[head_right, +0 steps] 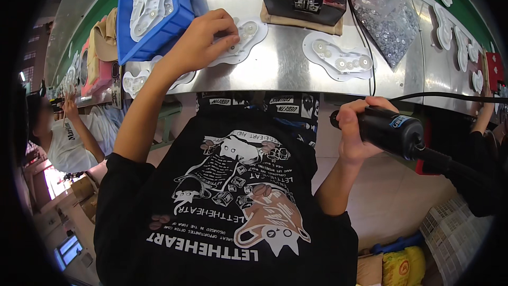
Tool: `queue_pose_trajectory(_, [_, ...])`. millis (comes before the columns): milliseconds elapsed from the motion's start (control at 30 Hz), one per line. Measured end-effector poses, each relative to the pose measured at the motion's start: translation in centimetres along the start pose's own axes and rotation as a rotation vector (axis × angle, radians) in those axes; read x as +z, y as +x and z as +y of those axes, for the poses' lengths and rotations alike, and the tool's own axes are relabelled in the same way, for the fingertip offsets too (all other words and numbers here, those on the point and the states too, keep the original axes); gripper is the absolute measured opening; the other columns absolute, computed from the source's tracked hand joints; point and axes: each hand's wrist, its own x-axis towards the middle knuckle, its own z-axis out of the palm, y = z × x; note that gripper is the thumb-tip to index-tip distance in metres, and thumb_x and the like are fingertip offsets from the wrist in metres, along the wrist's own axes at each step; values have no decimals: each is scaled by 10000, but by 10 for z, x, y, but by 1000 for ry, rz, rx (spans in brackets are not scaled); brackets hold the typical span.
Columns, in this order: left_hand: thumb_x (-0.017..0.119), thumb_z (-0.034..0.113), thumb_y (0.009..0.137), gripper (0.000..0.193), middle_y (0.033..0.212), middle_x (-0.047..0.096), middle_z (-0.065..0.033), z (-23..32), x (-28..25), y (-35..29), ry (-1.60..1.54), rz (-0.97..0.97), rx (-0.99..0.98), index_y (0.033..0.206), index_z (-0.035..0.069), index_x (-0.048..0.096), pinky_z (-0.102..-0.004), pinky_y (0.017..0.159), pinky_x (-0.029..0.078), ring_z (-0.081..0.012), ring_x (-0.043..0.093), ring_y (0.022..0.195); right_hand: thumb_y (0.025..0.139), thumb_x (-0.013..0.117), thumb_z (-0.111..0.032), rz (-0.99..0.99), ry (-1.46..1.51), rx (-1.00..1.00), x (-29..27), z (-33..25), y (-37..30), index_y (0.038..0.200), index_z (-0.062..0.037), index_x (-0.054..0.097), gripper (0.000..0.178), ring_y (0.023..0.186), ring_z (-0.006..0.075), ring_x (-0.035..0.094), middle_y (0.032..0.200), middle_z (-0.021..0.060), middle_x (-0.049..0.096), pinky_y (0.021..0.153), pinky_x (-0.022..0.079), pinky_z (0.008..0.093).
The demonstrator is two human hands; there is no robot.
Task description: Assembling electronic component housings by manually placing small parts and using an electric screwdriver to secure them with screws.
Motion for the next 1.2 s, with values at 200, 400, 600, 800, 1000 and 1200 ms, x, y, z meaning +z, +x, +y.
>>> queue_pose_trajectory(200, [726, 162, 886, 173, 956, 656, -162, -2, 12, -2, -143, 68, -75, 901, -10, 711, -433, 818, 530, -367, 646, 876, 867, 684, 56, -29, -15, -18, -1, -1, -2, 1261, 3, 485, 444, 536, 148, 489, 707, 72, 556, 534, 467, 328])
queue_pose_trajectory(400, [763, 142, 846, 307, 880, 659, -117, 3, 23, -4, -229, 205, -231, 1074, -18, 635, -344, 799, 518, -215, 628, 796, 878, 620, 78, -111, -34, -23, 5, 1, -2, 1231, -19, 462, 399, 515, 147, 477, 715, 79, 532, 521, 472, 335])
queue_pose_trajectory(600, [814, 188, 833, 388, 1038, 673, -164, 14, 35, -18, -42, 469, -91, 1133, -5, 660, -401, 874, 504, -307, 645, 956, 890, 668, 52, -179, 272, -159, 47, -42, 77, 1215, -38, 434, 410, 512, 133, 521, 670, 46, 552, 509, 495, 307])
queue_pose_trajectory(800, [834, 328, 815, 540, 1214, 615, -150, 28, 53, -46, 240, 512, -150, 1219, 7, 676, -474, 945, 418, -361, 548, 1126, 940, 559, 34, -137, 59, -158, 141, -60, 157, 1233, -17, 500, 303, 489, 117, 457, 691, 26, 488, 492, 439, 305])
queue_pose_trajectory(1000, [832, 310, 806, 527, 1214, 612, -140, 32, 60, -46, 226, 547, -187, 1205, 0, 684, -482, 972, 403, -359, 533, 1144, 941, 568, 66, -189, -24, -193, 147, -19, 172, 1208, 0, 516, 280, 496, 122, 455, 690, 31, 484, 500, 431, 332])
queue_pose_trajectory(1200, [818, 295, 816, 516, 1224, 611, -140, 31, 60, -46, 181, 547, -185, 1216, 7, 670, -481, 970, 414, -360, 533, 1151, 910, 584, 25, -349, 171, -67, 150, -19, 139, 1270, 2, 497, 371, 508, 138, 442, 682, 59, 456, 536, 449, 367])
